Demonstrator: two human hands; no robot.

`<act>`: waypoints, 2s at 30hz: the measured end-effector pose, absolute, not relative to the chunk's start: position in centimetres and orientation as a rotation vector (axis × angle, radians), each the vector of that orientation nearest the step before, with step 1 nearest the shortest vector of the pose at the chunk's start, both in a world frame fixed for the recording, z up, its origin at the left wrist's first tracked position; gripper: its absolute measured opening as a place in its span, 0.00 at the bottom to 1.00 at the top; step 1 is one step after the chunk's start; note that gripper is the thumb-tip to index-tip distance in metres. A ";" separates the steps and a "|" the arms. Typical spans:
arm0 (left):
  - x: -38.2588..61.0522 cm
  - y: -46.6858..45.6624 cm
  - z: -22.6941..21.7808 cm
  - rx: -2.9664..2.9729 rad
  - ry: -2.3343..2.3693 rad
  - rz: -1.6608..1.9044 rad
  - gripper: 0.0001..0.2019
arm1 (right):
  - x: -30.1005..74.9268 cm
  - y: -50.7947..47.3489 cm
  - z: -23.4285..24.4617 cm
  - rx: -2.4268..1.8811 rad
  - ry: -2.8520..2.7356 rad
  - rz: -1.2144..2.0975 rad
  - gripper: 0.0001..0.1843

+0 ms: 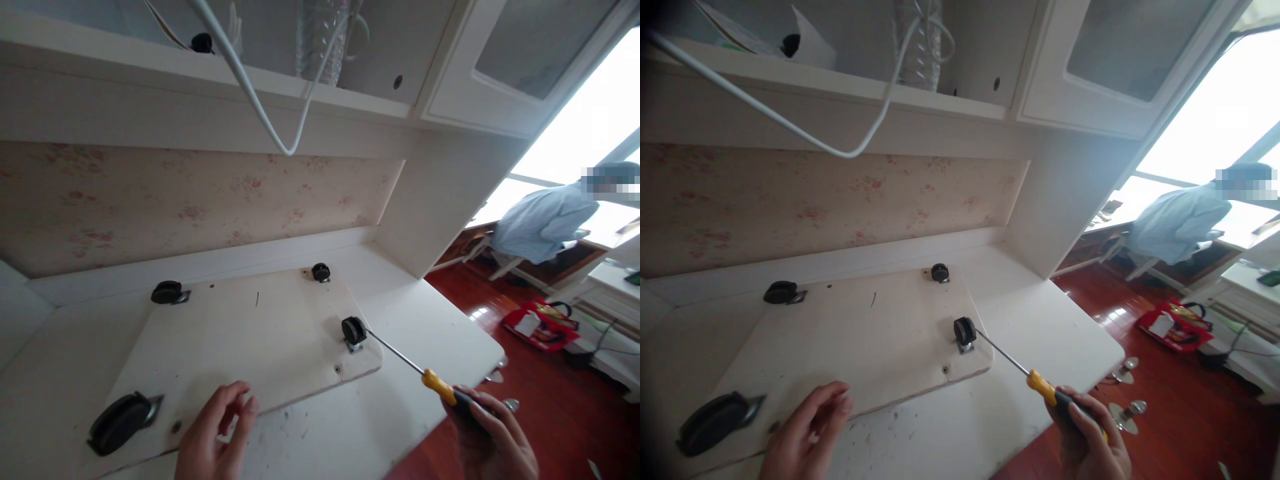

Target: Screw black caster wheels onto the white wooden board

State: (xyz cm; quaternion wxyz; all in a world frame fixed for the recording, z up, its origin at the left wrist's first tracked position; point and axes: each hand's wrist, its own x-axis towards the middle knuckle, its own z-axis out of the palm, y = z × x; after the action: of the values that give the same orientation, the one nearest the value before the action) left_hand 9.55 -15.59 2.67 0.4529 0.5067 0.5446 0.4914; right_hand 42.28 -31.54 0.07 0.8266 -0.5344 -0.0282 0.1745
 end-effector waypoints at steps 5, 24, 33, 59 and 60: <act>10.1 -15.5 1.3 1.607 1.313 1.227 0.11 | 42.0 -30.2 0.8 -1.155 -0.204 0.384 0.15; 4.3 -9.9 -2.0 2.353 1.557 1.292 0.06 | 42.7 -26.2 10.0 -1.100 -0.403 -0.029 0.18; 3.4 -8.8 -2.8 2.861 1.535 1.390 0.12 | 40.5 -23.9 9.8 -1.198 -0.863 0.198 0.14; 3.9 -9.5 -1.6 2.832 1.612 1.104 0.09 | 37.7 -20.0 17.7 -1.614 -1.927 0.285 0.17; 4.3 -9.6 -1.1 2.748 1.621 1.073 0.10 | 37.6 -19.5 18.3 -1.620 -1.990 0.248 0.18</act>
State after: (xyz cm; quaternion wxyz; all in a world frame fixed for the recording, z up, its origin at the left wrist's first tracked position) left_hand 4.25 -9.63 -1.07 -0.1119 0.8113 0.4785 0.3168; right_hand 37.59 -19.54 18.32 0.2783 -0.6035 -0.7415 0.0926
